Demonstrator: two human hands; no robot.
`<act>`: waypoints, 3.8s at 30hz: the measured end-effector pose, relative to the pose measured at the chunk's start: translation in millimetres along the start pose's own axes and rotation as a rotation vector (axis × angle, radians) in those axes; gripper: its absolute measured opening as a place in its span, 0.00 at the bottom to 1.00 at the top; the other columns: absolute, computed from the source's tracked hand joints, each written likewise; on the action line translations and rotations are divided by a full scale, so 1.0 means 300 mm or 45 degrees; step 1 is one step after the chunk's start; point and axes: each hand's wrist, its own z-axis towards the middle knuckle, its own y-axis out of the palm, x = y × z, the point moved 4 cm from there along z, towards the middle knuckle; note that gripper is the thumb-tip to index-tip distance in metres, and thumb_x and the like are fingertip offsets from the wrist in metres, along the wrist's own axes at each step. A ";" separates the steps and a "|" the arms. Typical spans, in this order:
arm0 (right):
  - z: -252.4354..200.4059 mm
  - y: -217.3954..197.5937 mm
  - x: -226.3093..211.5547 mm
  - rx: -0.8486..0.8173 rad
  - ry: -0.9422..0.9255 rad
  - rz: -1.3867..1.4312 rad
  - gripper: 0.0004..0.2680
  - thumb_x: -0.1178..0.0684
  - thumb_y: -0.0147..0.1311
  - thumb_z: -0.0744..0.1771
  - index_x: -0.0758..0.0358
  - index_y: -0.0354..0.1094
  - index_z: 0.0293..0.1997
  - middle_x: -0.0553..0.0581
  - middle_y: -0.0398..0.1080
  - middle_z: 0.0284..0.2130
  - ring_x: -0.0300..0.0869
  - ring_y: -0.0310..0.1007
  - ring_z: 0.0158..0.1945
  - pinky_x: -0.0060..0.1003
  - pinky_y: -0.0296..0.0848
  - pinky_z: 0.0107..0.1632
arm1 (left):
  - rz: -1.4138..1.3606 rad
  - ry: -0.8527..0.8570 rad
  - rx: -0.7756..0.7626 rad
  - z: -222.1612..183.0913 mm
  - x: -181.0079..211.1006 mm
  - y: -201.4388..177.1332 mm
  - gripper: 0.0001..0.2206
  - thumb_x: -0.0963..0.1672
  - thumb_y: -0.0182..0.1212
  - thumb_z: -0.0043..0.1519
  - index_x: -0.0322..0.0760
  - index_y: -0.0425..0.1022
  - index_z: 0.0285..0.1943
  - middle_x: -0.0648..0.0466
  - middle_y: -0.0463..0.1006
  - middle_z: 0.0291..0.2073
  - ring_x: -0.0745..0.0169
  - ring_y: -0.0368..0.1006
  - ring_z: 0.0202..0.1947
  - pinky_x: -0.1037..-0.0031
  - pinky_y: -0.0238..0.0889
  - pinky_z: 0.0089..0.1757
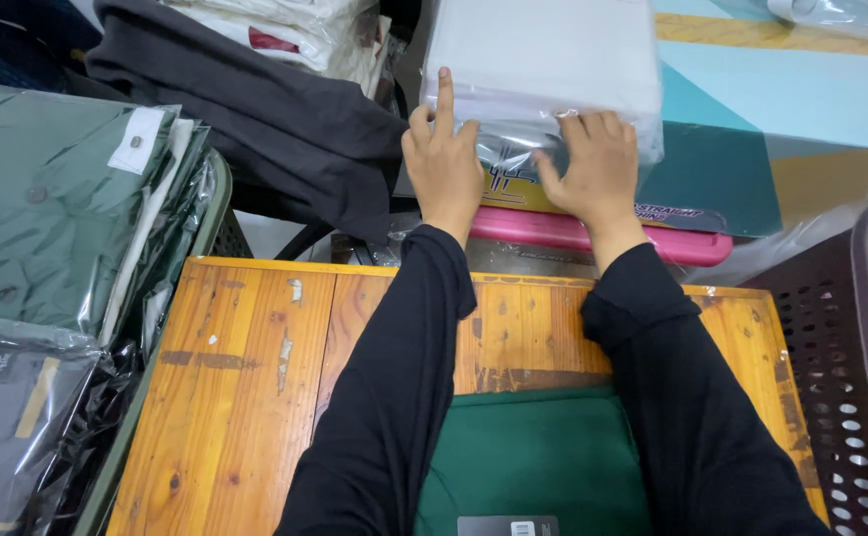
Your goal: Folding shirts and placing them into individual plastic bags for shipping.
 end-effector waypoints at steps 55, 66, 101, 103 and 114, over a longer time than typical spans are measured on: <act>-0.849 -0.937 -0.672 -0.564 0.133 0.669 0.27 0.37 0.29 0.71 0.67 0.40 0.76 0.68 0.40 0.76 0.60 0.35 0.79 0.57 0.41 0.75 | -0.582 -0.684 -0.714 -0.817 -0.644 -1.441 0.25 0.38 0.61 0.56 0.43 0.75 0.66 0.54 0.82 0.51 0.62 0.76 0.44 0.72 0.67 0.49; -1.080 -1.048 -0.611 -0.895 0.335 0.163 0.25 0.38 0.33 0.70 0.47 0.44 0.78 0.58 0.37 0.78 0.60 0.29 0.80 0.60 0.39 0.73 | -0.295 0.119 -0.730 -0.790 -0.128 -1.367 0.33 0.60 0.49 0.65 0.35 0.66 0.70 0.42 0.68 0.67 0.39 0.58 0.69 0.45 0.43 0.66; -0.814 -0.824 -0.577 -0.453 0.026 0.523 0.10 0.44 0.58 0.67 0.47 0.77 0.52 0.52 0.71 0.36 0.50 0.76 0.41 0.44 0.74 0.46 | -0.295 0.196 -0.787 -0.851 0.133 -1.114 0.24 0.47 0.43 0.70 0.28 0.64 0.72 0.37 0.64 0.71 0.38 0.55 0.74 0.47 0.37 0.69; -0.812 -0.825 -0.586 -0.468 0.016 0.518 0.11 0.43 0.58 0.67 0.47 0.76 0.54 0.52 0.71 0.37 0.50 0.76 0.41 0.44 0.74 0.46 | -0.331 0.185 -0.802 -0.865 0.122 -1.105 0.24 0.48 0.42 0.70 0.28 0.65 0.72 0.37 0.64 0.71 0.38 0.54 0.74 0.47 0.37 0.69; -0.759 -0.894 -0.668 -0.162 -0.333 0.374 0.21 0.41 0.64 0.63 0.38 0.71 0.63 0.59 0.68 0.55 0.59 0.71 0.57 0.48 0.67 0.49 | -0.761 0.209 -0.827 -0.863 0.127 -1.107 0.24 0.47 0.41 0.71 0.38 0.60 0.77 0.46 0.62 0.75 0.45 0.54 0.76 0.53 0.41 0.68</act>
